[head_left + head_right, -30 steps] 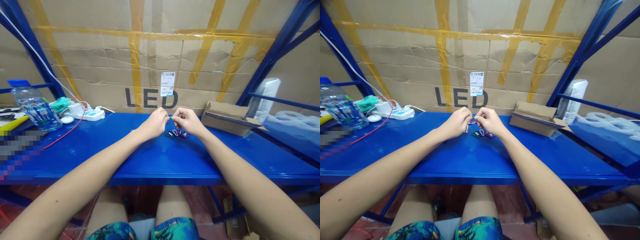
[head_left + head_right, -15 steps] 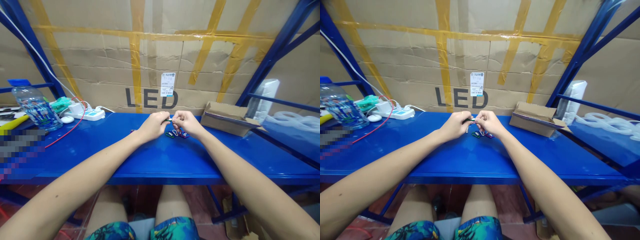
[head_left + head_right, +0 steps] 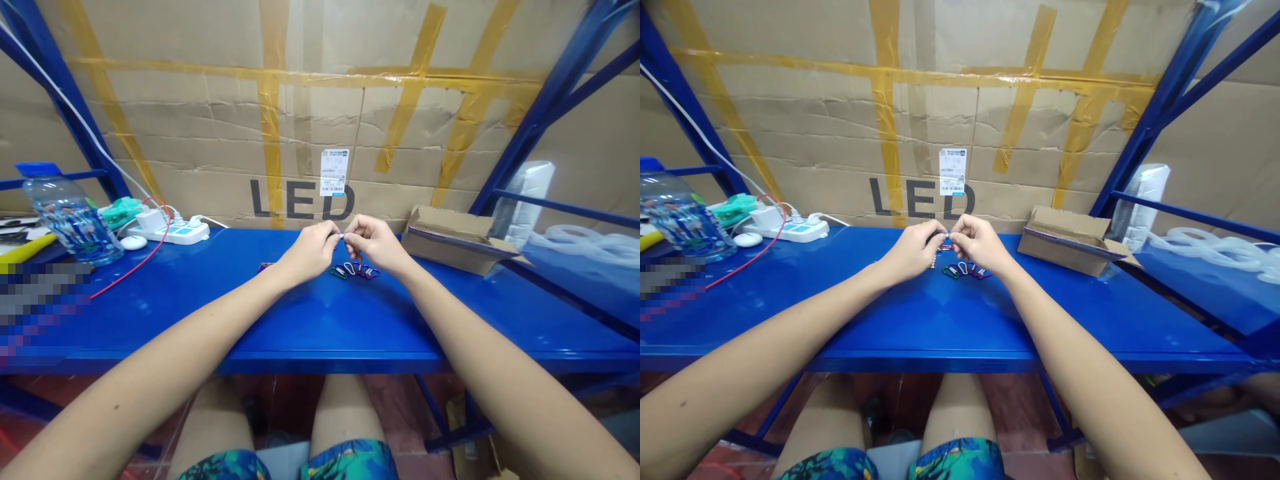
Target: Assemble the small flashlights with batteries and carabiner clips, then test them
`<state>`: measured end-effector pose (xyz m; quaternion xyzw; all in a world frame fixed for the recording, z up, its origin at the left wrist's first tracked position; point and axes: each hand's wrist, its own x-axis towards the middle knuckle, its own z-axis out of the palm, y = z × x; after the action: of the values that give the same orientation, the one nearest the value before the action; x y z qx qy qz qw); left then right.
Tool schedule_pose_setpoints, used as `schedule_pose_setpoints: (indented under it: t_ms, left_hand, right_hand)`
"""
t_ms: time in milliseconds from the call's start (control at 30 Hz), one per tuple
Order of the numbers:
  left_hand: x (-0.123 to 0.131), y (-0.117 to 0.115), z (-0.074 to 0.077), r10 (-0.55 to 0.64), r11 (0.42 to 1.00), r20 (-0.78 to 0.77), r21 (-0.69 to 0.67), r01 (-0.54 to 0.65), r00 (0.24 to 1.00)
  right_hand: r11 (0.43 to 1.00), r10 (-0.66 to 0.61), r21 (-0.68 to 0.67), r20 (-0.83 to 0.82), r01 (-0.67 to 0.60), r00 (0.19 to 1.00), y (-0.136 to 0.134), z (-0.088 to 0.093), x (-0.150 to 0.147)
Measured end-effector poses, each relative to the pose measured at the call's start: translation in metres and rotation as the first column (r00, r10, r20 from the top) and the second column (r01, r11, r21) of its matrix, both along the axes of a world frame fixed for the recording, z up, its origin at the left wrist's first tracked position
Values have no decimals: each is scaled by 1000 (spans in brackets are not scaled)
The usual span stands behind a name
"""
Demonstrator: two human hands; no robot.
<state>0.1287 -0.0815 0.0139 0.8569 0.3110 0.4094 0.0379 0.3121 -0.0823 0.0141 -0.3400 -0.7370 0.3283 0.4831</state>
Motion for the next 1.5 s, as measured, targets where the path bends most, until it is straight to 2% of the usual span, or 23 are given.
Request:
schedule_pose_setpoints:
  t_ms: [100,467,633,767,833,900,1000,1100,1200,1300,1400,1500]
  left_hand:
    - [-1,2,0,-15,1000,-3,-15,15,1000]
    - [-5,11,-10,-48,995,-28,90,50,998]
    - [-3,12,-7,-22,999,17,-23,22,1000]
    - [-4,14,-7,-38,993,101,-108,48,994]
    - [-6,15,-6,-29,989,135,-138,47,990]
    - [-8,17,-6,-10,987,167,-156,36,986]
    - [-10,18,-5,-7,988,210,-147,38,978]
    - [-9,17,-5,5,990,231,-136,27,973]
    - [-8,14,-5,63,988,236,-149,-28,970]
    - [-7,12,-4,97,987,236,-149,-63,967]
    - [-7,11,-2,100,987,236,-147,-66,967]
    - [-6,11,-1,79,987,226,-153,-45,971]
  right_hand:
    - [1000,-15,-4,16,15,1000,1,-2,-1]
    - [999,-25,-43,31,26,999,3,-9,-3]
    - [998,-36,-50,15,37,999,6,-10,-6]
    - [986,-163,30,51,161,985,12,-10,-1]
    - [970,-233,109,166,218,958,14,-10,3]
    - [964,-256,165,349,210,901,13,-9,5]
    - [981,-191,148,568,128,800,7,-9,2]
    - [991,-126,120,683,59,720,-1,-9,-6]
    - [991,-127,125,770,47,625,-6,-9,-11]
    - [989,-143,139,812,51,566,-7,-10,-13]
    - [990,-133,138,822,33,553,-6,-11,-15]
    - [992,-109,130,810,6,577,-7,-13,-17]
